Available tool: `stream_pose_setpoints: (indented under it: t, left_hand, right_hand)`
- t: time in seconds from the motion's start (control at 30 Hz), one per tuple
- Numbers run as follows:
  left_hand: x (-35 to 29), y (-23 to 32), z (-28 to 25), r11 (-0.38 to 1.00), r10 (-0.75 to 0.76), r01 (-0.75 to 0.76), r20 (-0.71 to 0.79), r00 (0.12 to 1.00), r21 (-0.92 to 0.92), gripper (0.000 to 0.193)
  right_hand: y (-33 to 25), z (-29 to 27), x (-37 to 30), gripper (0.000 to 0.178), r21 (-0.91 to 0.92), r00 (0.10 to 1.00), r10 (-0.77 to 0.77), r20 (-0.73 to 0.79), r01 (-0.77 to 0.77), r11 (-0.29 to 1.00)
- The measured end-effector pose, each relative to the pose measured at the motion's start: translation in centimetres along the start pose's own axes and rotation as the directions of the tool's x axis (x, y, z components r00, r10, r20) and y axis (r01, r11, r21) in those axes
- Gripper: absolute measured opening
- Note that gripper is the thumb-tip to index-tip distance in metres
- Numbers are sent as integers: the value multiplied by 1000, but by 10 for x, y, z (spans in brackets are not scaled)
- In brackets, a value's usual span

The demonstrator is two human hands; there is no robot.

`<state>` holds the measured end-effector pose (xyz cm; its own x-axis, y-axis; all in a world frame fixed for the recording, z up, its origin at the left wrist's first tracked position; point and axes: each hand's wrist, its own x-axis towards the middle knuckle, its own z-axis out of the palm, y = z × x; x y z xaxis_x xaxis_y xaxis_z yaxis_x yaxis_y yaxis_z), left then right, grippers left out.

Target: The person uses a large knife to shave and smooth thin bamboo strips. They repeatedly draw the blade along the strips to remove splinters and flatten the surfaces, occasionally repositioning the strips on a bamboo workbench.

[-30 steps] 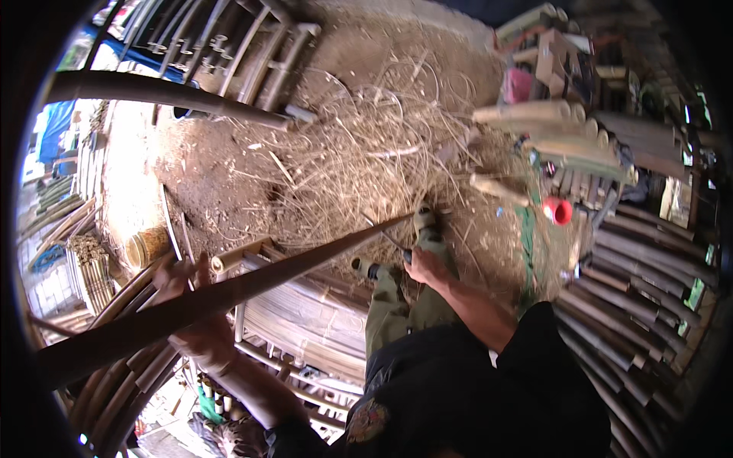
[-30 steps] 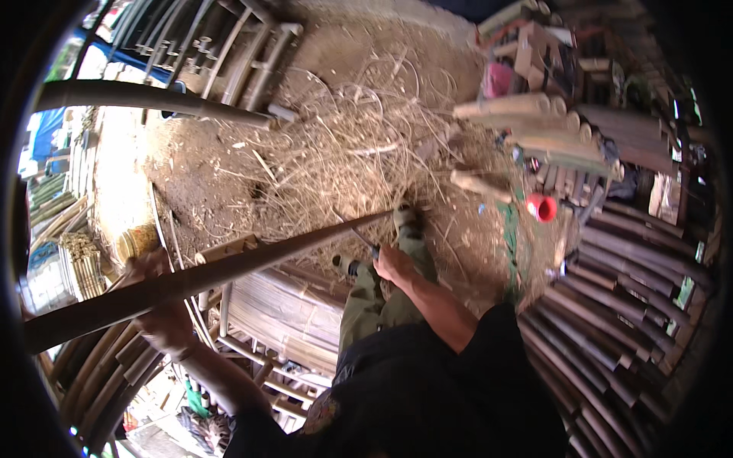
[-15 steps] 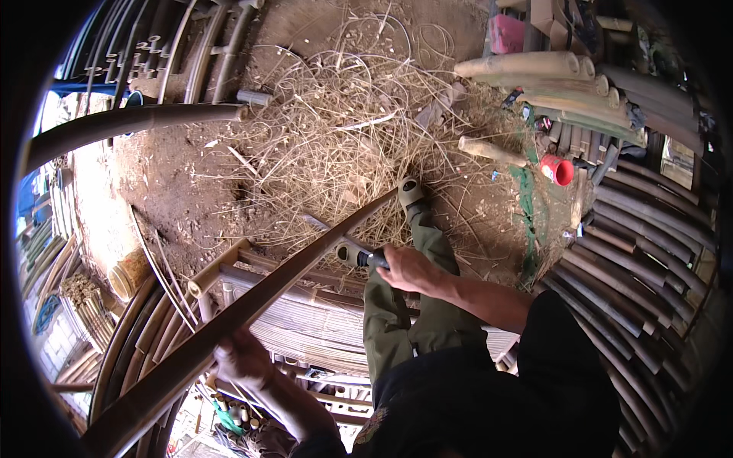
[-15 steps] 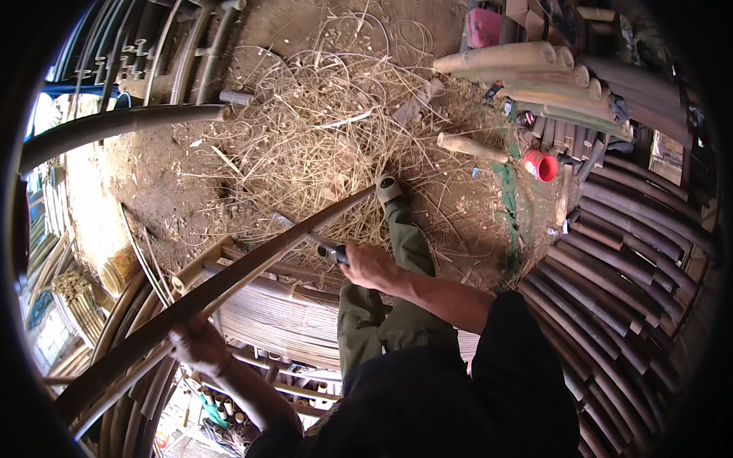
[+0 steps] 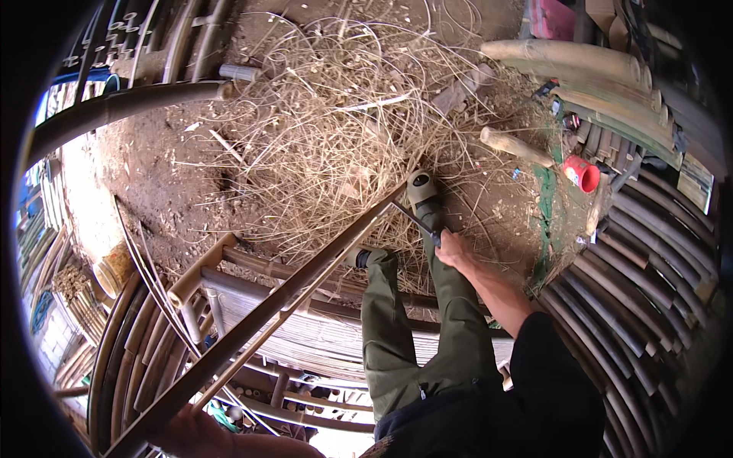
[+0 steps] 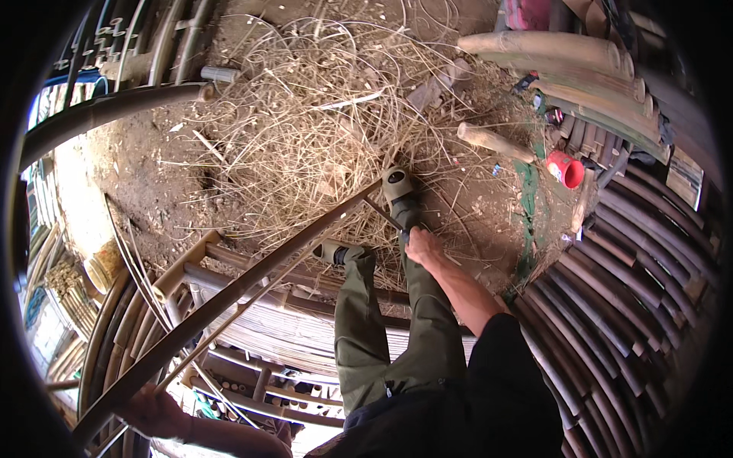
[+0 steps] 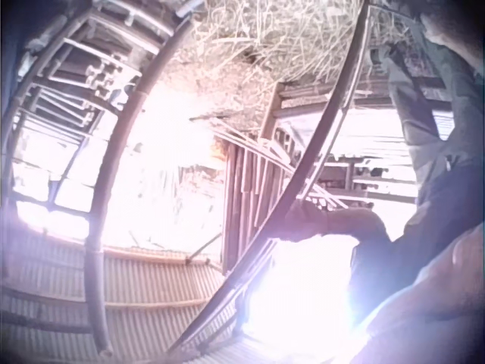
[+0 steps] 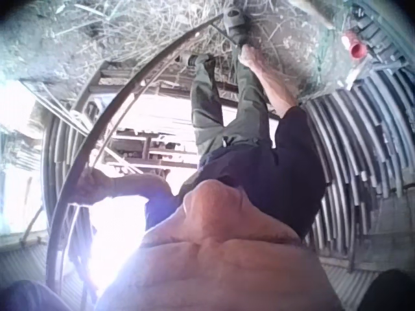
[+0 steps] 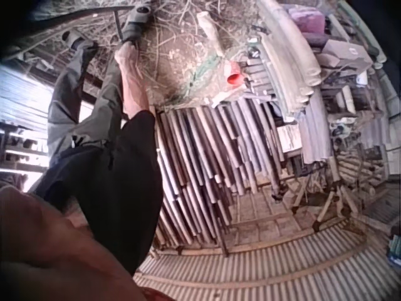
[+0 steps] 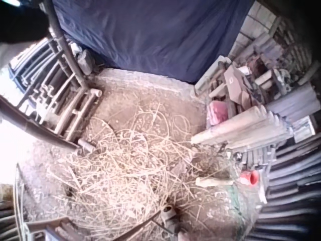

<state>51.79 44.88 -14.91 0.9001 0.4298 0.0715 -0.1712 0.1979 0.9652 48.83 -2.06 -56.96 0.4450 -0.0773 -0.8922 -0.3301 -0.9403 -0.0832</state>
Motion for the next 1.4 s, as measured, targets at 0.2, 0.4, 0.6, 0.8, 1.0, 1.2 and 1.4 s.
stream_pose_setpoints:
  t: [0.2,0.4,0.6,0.8,1.0,1.2,1.4]
  left_hand:
    - [-35,-21,5,998,-10,24,-257,966,54,16]
    - [-24,6,116,946,-212,287,-378,901,153,3]
    - [-41,32,107,989,-135,148,-304,943,21,18]
    - [-125,181,-71,875,471,-130,-756,454,467,25]
    - [-206,348,-204,743,543,-503,-837,66,442,10]
    - [-239,228,-385,984,-24,-178,-1000,-6,-23,47]
    - [-217,244,-425,835,-367,-242,-829,422,-493,107]
  right_hand:
    - [-35,-111,-161,23,256,888,92,450,-227,940]
    - [-226,-264,-343,47,711,653,-735,-184,605,360]
    - [-384,-279,-441,32,814,191,-954,-233,575,-84]
    - [-399,-302,-422,39,622,150,-929,-337,777,-100]
    - [-394,-302,-420,60,668,357,-840,-409,745,-8]
    - [-413,-237,-442,48,721,424,-807,-411,693,-3]
    - [-441,-152,-479,37,663,378,-887,-265,739,117]
